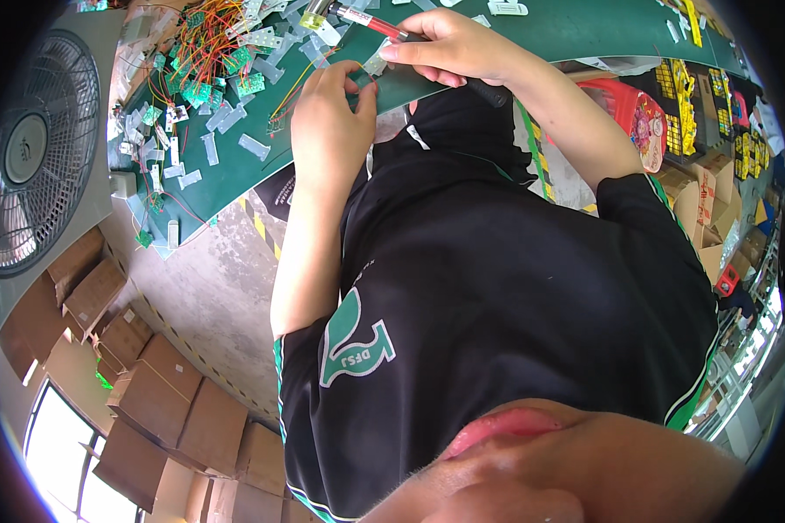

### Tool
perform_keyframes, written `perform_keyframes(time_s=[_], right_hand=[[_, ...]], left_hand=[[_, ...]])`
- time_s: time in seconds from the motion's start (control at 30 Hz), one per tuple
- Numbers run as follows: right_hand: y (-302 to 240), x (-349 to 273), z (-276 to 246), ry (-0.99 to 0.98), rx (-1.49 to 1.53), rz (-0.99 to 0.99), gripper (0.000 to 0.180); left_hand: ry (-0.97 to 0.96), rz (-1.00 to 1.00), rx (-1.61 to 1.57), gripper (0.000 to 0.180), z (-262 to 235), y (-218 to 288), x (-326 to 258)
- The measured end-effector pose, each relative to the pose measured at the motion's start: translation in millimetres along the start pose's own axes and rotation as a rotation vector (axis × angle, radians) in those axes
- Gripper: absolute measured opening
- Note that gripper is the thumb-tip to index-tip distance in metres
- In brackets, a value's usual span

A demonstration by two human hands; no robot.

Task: The person assembles small LED lighting strips by pressing the LED strips and wires into plastic housings using a small hammer.

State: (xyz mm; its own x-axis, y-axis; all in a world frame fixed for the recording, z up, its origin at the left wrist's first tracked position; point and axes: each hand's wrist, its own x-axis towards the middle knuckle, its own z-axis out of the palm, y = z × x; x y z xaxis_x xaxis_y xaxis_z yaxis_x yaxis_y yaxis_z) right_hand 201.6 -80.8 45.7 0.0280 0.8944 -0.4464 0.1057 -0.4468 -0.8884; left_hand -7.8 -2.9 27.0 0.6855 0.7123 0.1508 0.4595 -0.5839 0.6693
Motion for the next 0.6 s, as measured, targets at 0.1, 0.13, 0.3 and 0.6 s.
perform_keyframes(time_s=[0.1,0.13,0.3,0.6], right_hand=[[-2.0,7.2,-7.0,0.062,-0.132,0.061,0.028],[-2.6,7.9,-7.1,0.059,-0.132,0.066,0.028],[-3.5,15.3,-7.5,0.156,-0.287,-0.039,0.031],[-10.6,22.7,-3.4,0.17,-0.643,-0.048,0.038]], left_hand=[[-0.036,-0.024,0.027,0.028,3.4,4.1,-2.3],[-0.051,-0.031,0.041,0.029,4.4,6.2,-2.2],[-0.051,-0.059,0.156,0.032,10.9,15.0,1.1],[-0.084,-0.057,0.27,0.034,12.4,14.5,0.4]])
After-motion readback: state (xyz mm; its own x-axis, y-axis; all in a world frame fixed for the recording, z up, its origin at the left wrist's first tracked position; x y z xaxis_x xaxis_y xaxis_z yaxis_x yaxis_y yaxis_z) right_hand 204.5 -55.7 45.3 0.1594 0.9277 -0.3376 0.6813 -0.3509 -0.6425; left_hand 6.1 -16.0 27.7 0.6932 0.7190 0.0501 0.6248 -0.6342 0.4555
